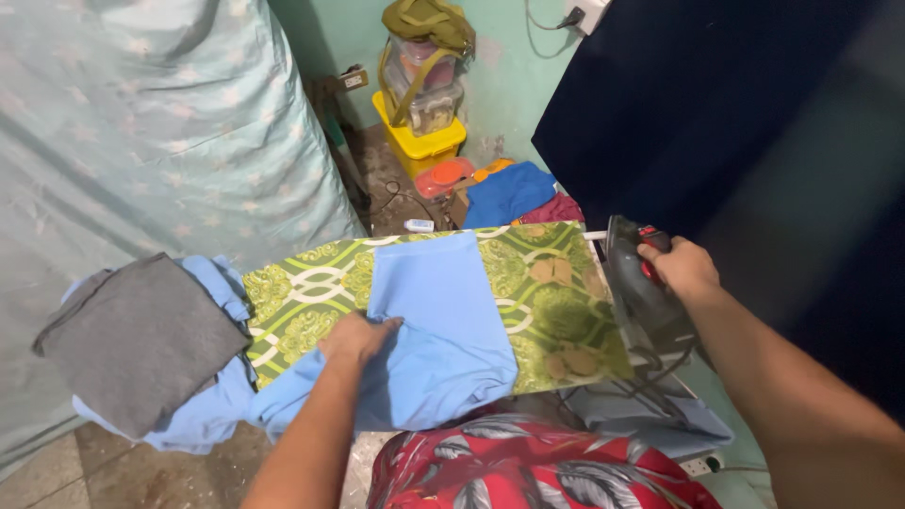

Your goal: The person irons a light blue t-shirt on an ironing board, smoothing the fabric and using a steam iron to remove wrinkles. The person adjusts the shirt and continues ironing different sections until the garment appears flat and wrinkle-free.

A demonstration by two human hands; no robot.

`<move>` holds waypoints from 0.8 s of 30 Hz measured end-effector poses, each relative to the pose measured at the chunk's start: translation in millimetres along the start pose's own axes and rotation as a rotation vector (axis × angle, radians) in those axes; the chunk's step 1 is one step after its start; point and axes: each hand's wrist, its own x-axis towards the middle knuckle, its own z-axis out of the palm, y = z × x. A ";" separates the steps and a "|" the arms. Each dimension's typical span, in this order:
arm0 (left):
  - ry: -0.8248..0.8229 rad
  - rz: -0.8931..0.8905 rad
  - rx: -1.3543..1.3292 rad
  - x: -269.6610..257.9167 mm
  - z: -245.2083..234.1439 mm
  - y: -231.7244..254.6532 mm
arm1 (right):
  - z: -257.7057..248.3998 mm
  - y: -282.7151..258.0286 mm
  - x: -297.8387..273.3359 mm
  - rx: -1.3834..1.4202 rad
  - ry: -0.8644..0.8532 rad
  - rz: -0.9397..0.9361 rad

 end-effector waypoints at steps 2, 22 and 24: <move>0.014 0.111 0.144 -2.6 4.9 9.6 | 9.2 12.6 23.2 -0.077 0.036 0.009; 0.005 0.445 -1.083 -291.3 -194.4 16.5 | 179.3 -52.6 -212.3 0.320 -1.282 -0.880; 0.069 0.458 -1.295 -325.6 -214.1 4.7 | 191.4 -44.7 -212.0 0.138 -1.261 -0.892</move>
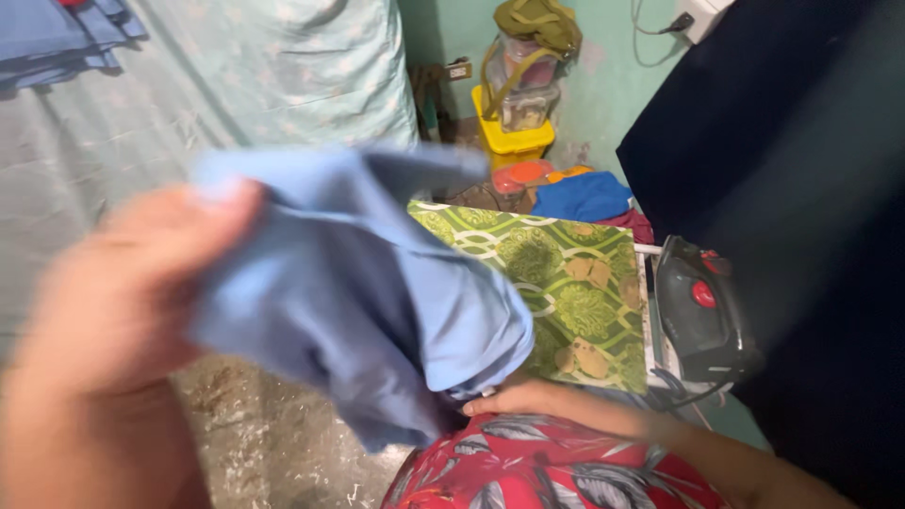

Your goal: The person irons a light blue t-shirt on an ironing board, smoothing the fabric and using a steam iron to remove wrinkles. The person adjusts the shirt and continues ironing different sections until the garment appears flat and wrinkle-free.

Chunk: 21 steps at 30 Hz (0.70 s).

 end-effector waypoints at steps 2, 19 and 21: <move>-0.095 0.178 -0.088 -20.9 -3.9 15.3 | 6.0 11.3 -1.5 -0.047 0.036 -0.001; 0.065 0.046 -0.059 -3.2 -138.9 -30.9 | -50.1 -34.9 -125.0 0.415 0.511 0.357; 0.295 -0.083 -0.062 8.9 -164.4 -50.5 | -129.8 -41.5 -197.3 0.168 0.535 0.617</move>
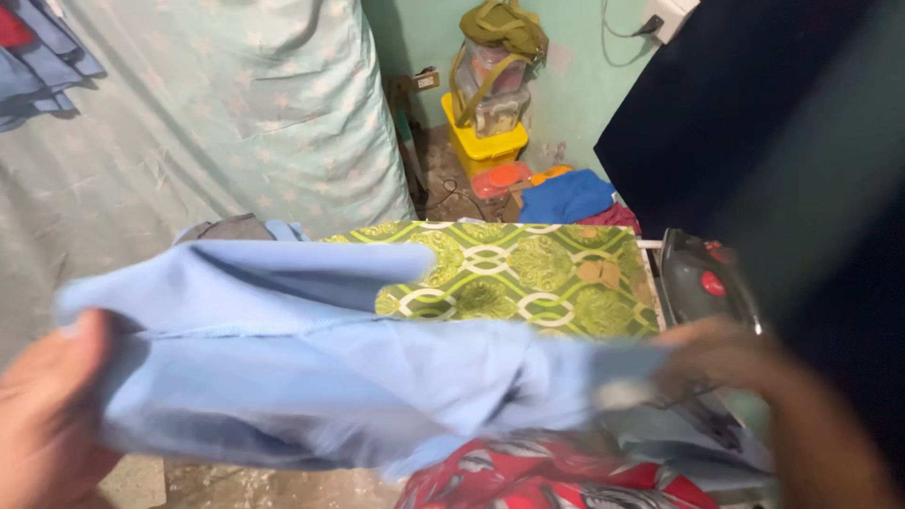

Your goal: The person irons a light blue t-shirt on an ironing board, smoothing the fabric and using a steam iron to remove wrinkles. The person adjusts the shirt and continues ironing different sections until the garment appears flat and wrinkle-free.

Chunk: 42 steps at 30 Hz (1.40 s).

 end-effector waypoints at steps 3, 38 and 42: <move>-0.051 -0.032 0.015 61.8 0.1 -39.8 | -96.1 -17.4 -38.4 0.139 0.417 -0.691; -0.114 -0.200 0.111 212.4 44.1 -219.5 | 41.7 65.1 149.5 1.146 0.159 -0.555; -0.167 -0.273 -0.206 165.1 14.5 -156.9 | 25.8 104.5 65.6 1.425 0.075 -0.637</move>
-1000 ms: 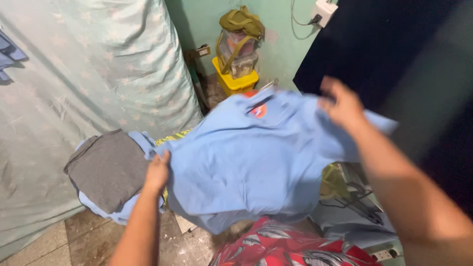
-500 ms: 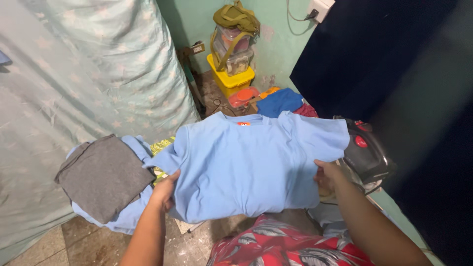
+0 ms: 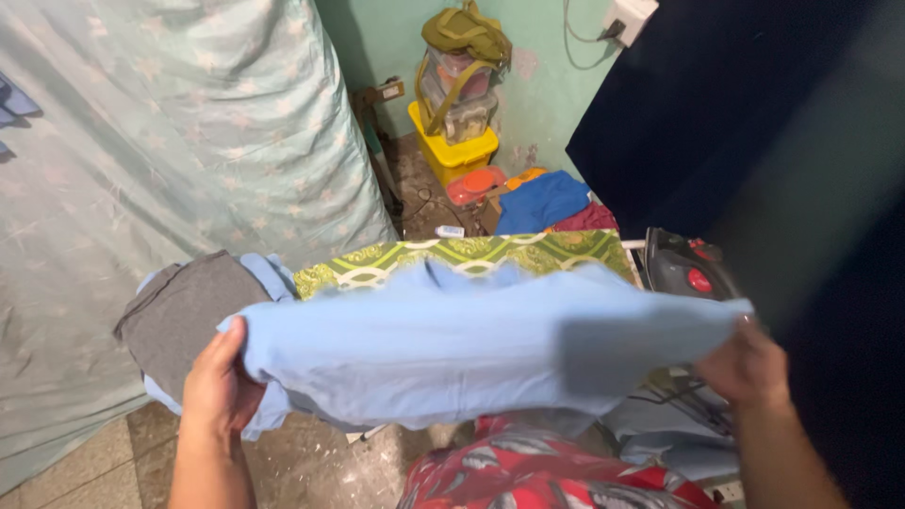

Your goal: The person irons a light blue t-shirt on an ironing board, smoothing the fabric and using a steam iron to remove wrinkles. The person adjusts the shirt and continues ironing different sections until the garment appears flat and wrinkle-free.

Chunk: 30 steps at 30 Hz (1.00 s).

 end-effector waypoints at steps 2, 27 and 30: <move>0.092 -0.136 0.002 -21.2 9.3 -7.9 | -30.7 12.1 -15.8 -0.060 0.120 0.084; 0.008 -0.303 0.352 -33.3 13.8 18.2 | -18.6 -108.2 -11.8 -0.830 0.309 0.148; -0.104 -0.278 0.302 16.5 36.9 23.1 | 38.0 -91.8 34.7 -0.713 0.453 0.192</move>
